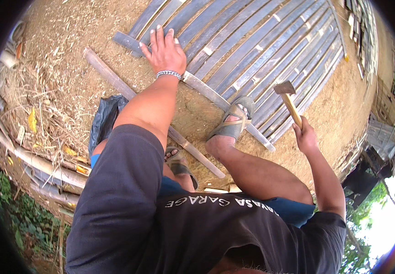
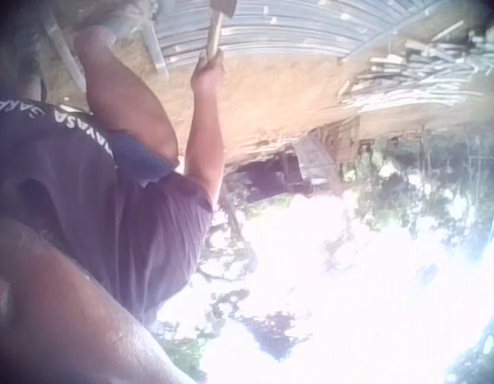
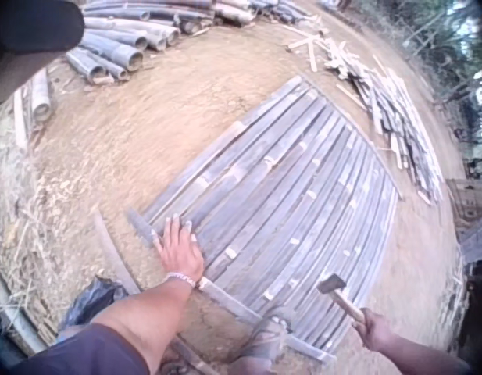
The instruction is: The person secures bamboo slats to a wooden frame by driving nails with a small axe while sitting on the ground. They retrieve nails from a plastic bag and hammer them through the bamboo and into the underlying wood.
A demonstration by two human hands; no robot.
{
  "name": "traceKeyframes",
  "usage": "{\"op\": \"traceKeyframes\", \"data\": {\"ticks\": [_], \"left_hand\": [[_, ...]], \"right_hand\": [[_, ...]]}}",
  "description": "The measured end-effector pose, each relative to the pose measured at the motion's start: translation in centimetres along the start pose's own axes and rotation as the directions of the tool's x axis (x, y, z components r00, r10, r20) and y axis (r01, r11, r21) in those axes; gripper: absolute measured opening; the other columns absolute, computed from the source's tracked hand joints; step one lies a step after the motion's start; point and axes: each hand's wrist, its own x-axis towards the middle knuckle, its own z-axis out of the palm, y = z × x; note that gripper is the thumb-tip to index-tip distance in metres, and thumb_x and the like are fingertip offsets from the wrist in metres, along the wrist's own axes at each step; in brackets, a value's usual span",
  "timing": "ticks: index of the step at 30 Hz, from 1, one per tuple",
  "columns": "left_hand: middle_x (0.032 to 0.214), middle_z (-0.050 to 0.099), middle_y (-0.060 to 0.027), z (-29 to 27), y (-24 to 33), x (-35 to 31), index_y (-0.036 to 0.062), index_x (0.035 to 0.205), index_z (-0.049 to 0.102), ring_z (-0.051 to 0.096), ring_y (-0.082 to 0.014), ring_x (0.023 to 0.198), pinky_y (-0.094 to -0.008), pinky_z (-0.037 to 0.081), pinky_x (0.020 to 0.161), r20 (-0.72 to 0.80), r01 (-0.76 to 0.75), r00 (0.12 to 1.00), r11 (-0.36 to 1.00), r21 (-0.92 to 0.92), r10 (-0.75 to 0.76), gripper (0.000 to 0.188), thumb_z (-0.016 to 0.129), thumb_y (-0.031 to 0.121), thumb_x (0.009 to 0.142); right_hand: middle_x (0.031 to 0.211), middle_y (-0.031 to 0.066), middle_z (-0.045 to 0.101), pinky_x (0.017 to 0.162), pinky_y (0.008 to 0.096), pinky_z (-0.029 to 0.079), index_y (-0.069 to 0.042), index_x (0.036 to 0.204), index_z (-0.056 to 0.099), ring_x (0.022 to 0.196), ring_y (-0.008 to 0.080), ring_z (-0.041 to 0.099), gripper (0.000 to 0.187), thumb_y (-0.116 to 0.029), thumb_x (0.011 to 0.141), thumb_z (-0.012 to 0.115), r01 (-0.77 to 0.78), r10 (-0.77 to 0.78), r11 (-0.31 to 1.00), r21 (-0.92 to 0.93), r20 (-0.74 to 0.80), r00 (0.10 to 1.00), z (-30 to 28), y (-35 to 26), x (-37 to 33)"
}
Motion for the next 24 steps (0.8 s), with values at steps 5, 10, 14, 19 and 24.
{"op": "traceKeyframes", "data": {"ticks": [5, 10, 14, 19, 24], "left_hand": [[0.162, 0.04, -0.0098, 0.6, -0.1, -0.3, 0.016, 0.143, 0.056, 0.028, -0.03, 0.154, -0.0643, 0.006, 0.124, -0.01, -0.01, 1.0, 1.0, 0.007, 0.01, 0.043, 0.044, 0.027, 0.103], [0.164, 0.036, -0.0083, -0.6, 0.1, -0.3, 0.0179, 0.145, 0.055, 0.026, -0.028, 0.155, -0.0624, 0.006, 0.126, 0.022, 0.019, 1.0, 0.998, 0.056, -0.02, 0.043, 0.043, 0.027, 0.104], [0.164, 0.037, -0.0077, 0.3, 0.4, -0.9, 0.0179, 0.144, 0.056, 0.027, -0.0269, 0.155, -0.0616, 0.007, 0.127, 0.028, 0.017, 0.999, 0.998, 0.059, -0.019, 0.043, 0.043, 0.029, 0.105], [0.164, 0.039, -0.0087, 0.0, 0.0, -0.4, 0.0161, 0.145, 0.055, 0.029, -0.0279, 0.154, -0.0614, 0.006, 0.126, -0.01, 0.01, 1.0, 1.0, 0.009, -0.01, 0.045, 0.044, 0.031, 0.104], [0.167, 0.032, -0.0096, -0.1, -0.7, 0.4, 0.0146, 0.152, 0.047, 0.022, -0.0289, 0.157, -0.0618, 0.006, 0.126, 0.064, -0.019, 0.998, 1.0, 0.02, 0.017, 0.054, 0.045, 0.041, 0.105]], "right_hand": [[0.081, 0.0177, 0.067, 0.068, 0.0447, 0.053, -0.009, 0.133, 0.054, 0.074, 0.0327, 0.068, 0.035, -0.029, 0.105, 0.059, -0.18, 0.177, 0.977, 0.118, 0.035, 0.984, -3.8, 0.7, -8.8], [0.074, 0.0046, 0.058, 0.055, 0.0333, 0.05, -0.008, 0.137, 0.049, 0.062, 0.0135, 0.058, 0.037, -0.027, 0.107, 0.056, -0.382, 0.33, 0.823, 0.419, 0.194, 0.924, -4.5, -4.4, -12.3], [0.082, 0.0021, 0.056, 0.055, 0.0292, 0.052, -0.009, 0.139, 0.041, 0.064, 0.0125, 0.057, 0.038, -0.027, 0.108, 0.055, -0.329, 0.219, 0.544, 0.772, 0.248, 0.944, 3.0, -7.3, -11.4], [0.083, 0.0044, 0.057, 0.058, 0.0307, 0.053, -0.009, 0.136, 0.042, 0.068, 0.0145, 0.058, 0.035, -0.023, 0.107, 0.057, -0.357, 0.122, 0.132, 0.925, 0.342, 0.932, 11.7, -15.1, -8.7], [0.083, 0.0064, 0.057, 0.06, 0.034, 0.053, -0.009, 0.123, 0.043, 0.068, 0.0186, 0.058, 0.022, -0.02, 0.107, 0.052, -0.296, -0.016, -0.087, 0.951, 0.295, 0.955, 16.7, -20.5, -7.1]]}}
